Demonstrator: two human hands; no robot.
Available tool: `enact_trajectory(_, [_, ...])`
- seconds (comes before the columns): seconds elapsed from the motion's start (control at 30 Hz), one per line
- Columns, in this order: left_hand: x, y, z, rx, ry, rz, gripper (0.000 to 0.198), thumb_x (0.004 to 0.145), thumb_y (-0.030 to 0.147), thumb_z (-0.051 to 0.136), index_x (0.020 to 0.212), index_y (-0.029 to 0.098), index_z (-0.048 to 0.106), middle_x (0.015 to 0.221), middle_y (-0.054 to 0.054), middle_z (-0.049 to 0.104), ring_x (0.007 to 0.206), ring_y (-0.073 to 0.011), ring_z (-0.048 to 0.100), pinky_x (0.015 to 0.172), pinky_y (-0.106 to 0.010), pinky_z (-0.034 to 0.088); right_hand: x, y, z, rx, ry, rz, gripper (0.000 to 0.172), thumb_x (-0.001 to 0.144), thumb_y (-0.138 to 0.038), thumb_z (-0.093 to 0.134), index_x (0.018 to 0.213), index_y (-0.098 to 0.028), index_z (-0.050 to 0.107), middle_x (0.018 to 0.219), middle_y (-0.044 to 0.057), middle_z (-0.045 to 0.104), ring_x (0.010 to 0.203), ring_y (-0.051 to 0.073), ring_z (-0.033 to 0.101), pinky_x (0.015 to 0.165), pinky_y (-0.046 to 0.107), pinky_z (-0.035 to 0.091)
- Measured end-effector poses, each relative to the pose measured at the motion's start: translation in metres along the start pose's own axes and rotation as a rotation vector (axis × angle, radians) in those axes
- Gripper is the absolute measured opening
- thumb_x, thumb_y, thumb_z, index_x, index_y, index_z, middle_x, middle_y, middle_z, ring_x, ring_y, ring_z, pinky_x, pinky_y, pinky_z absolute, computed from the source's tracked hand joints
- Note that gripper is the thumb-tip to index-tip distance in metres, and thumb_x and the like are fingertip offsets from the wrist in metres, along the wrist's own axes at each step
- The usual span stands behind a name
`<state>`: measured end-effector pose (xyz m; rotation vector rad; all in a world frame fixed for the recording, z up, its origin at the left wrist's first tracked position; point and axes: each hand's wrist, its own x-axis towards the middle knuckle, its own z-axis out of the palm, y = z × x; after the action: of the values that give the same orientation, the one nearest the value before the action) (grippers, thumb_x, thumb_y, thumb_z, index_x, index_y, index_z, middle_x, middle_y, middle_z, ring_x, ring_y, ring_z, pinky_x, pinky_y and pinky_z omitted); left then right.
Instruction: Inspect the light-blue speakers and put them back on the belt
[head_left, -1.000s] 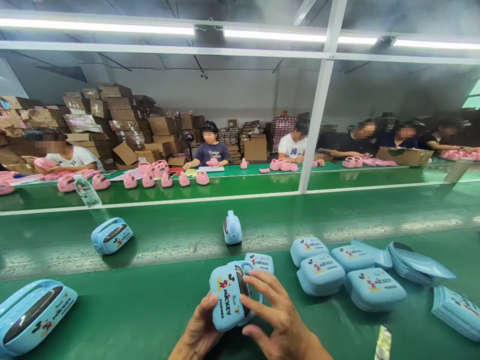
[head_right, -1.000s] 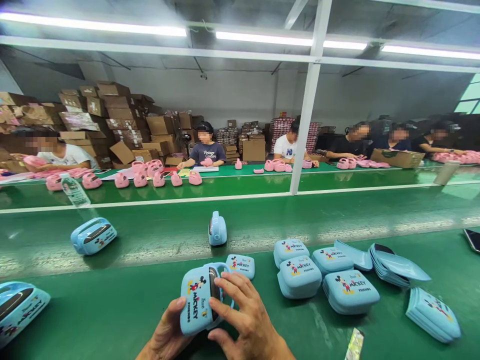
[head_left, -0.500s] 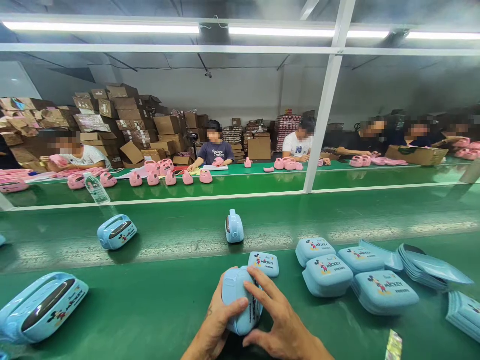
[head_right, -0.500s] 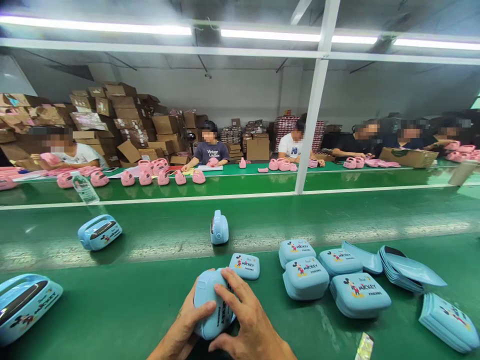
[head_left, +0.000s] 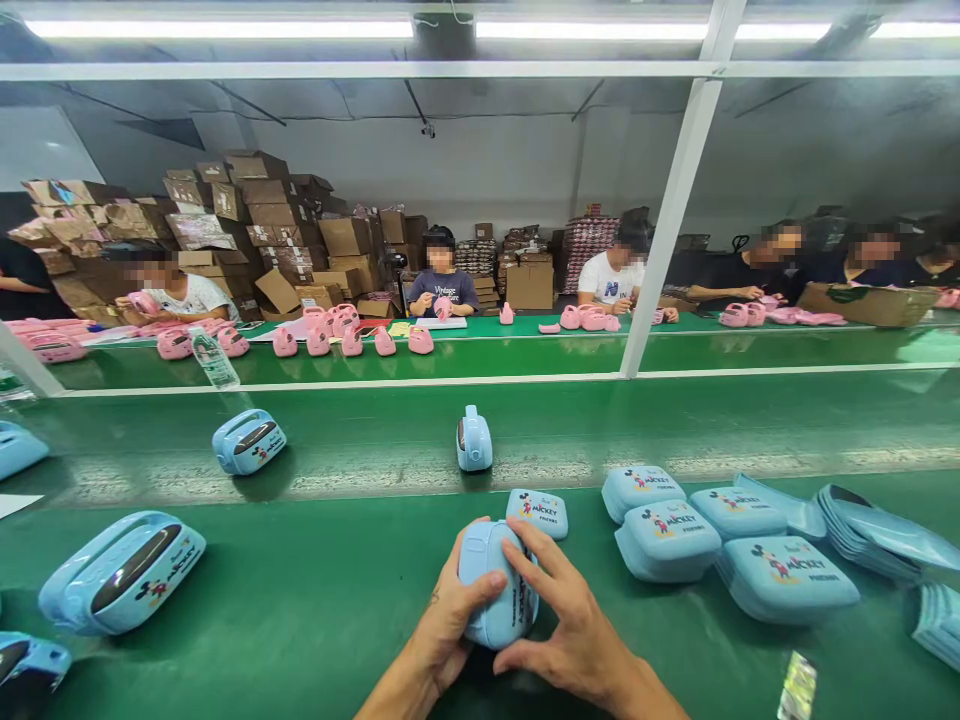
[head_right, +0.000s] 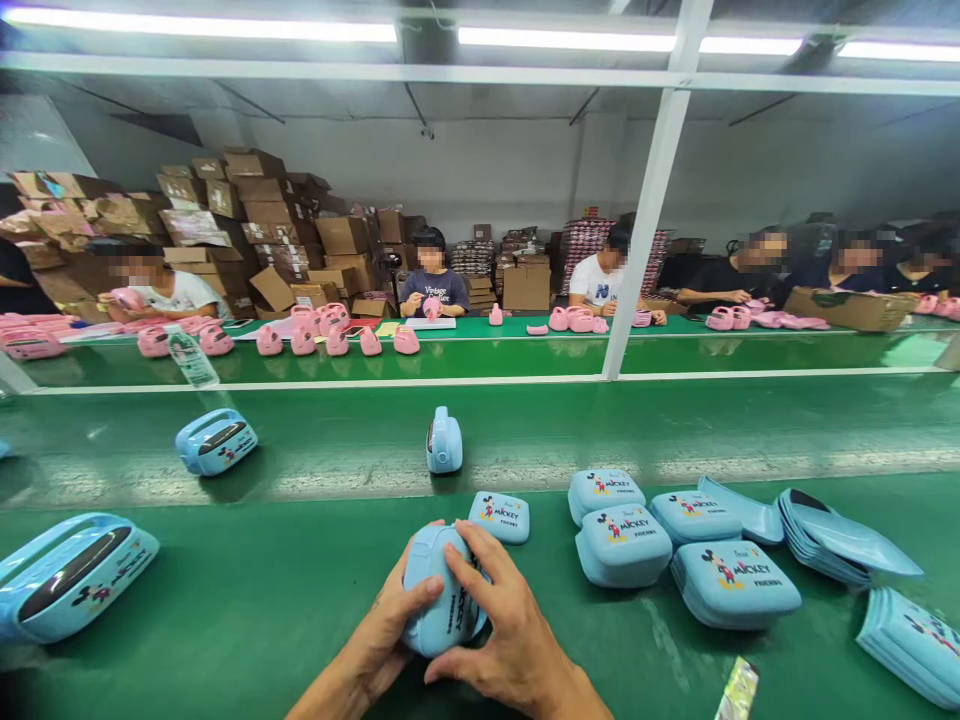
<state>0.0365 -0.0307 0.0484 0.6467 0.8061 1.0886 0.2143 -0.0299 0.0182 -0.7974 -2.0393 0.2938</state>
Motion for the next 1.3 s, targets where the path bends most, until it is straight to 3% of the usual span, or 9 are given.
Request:
enact_trajectory(0.33, [0.003,-0.002,-0.005,-0.045,0.005,-0.013,0.091,0.062,0.025,0.093,0.142,0.028,0.049,0.124,-0.009,0.072,0.111,-0.0299,0.067,0.096,-0.04,0.051,0.0,0.002,0.0,0.012,-0.052,-0.003,0.119,0.064,-0.062,0.086,0.16,-0.029,0.024,0.161,0.017,0.036,0.145,0.038,0.038,0.114,0.053,0.043])
enact_trajectory(0.5, [0.005,-0.003,-0.015,-0.197,-0.131,-0.13,0.059,0.066,0.04,0.089,0.118,0.02,0.07,0.105,-0.009,0.079,0.103,-0.0315,0.071,0.101,-0.046,0.049,-0.003,0.004,-0.003,0.058,-0.013,0.102,0.135,0.063,-0.067,0.085,0.162,-0.021,0.005,0.164,0.02,0.027,0.149,0.041,0.027,0.118,0.061,0.032])
enact_trajectory(0.57, [0.005,-0.002,-0.019,-0.261,-0.212,-0.17,0.056,0.065,0.05,0.088,0.107,0.017,0.075,0.098,-0.01,0.08,0.101,-0.0331,0.072,0.102,-0.048,0.049,-0.003,0.004,-0.004,0.091,0.015,0.137,0.131,0.064,-0.07,0.082,0.162,-0.022,0.009,0.164,0.019,0.027,0.15,0.041,0.026,0.118,0.061,0.032])
enact_trajectory(0.67, [0.005,-0.001,-0.023,-0.321,-0.306,-0.18,0.058,0.068,0.057,0.084,0.108,0.016,0.076,0.102,-0.012,0.08,0.108,-0.036,0.07,0.104,-0.051,0.047,-0.002,0.001,-0.005,0.147,0.022,0.174,0.121,0.067,-0.073,0.078,0.16,-0.022,0.02,0.161,0.019,0.033,0.149,0.039,0.03,0.118,0.057,0.034])
enact_trajectory(0.9, [0.003,-0.001,-0.014,-0.377,-0.336,-0.169,0.05,0.079,0.056,0.075,0.112,0.018,0.076,0.107,-0.011,0.079,0.116,-0.0374,0.067,0.106,-0.052,0.046,0.002,-0.006,-0.013,0.259,0.021,0.167,0.081,0.09,-0.069,0.053,0.154,-0.022,0.037,0.16,0.016,0.035,0.147,0.035,0.036,0.12,0.053,0.032])
enact_trajectory(1.2, [0.003,-0.001,-0.016,-0.354,-0.373,-0.169,0.05,0.076,0.054,0.078,0.112,0.019,0.076,0.106,-0.01,0.079,0.112,-0.0359,0.069,0.106,-0.05,0.047,0.001,-0.003,-0.013,0.208,0.023,0.139,0.077,0.09,-0.06,0.058,0.154,-0.023,0.036,0.159,0.014,0.038,0.145,0.035,0.04,0.117,0.052,0.037])
enact_trajectory(1.3, [0.0,0.003,-0.019,-0.306,-0.435,-0.134,0.062,0.071,0.052,0.083,0.126,0.026,0.068,0.106,-0.006,0.08,0.104,-0.0332,0.072,0.105,-0.051,0.047,0.001,-0.009,-0.014,0.241,0.035,0.091,0.076,0.091,-0.059,0.058,0.154,-0.025,0.035,0.16,0.013,0.037,0.147,0.035,0.037,0.118,0.052,0.036])
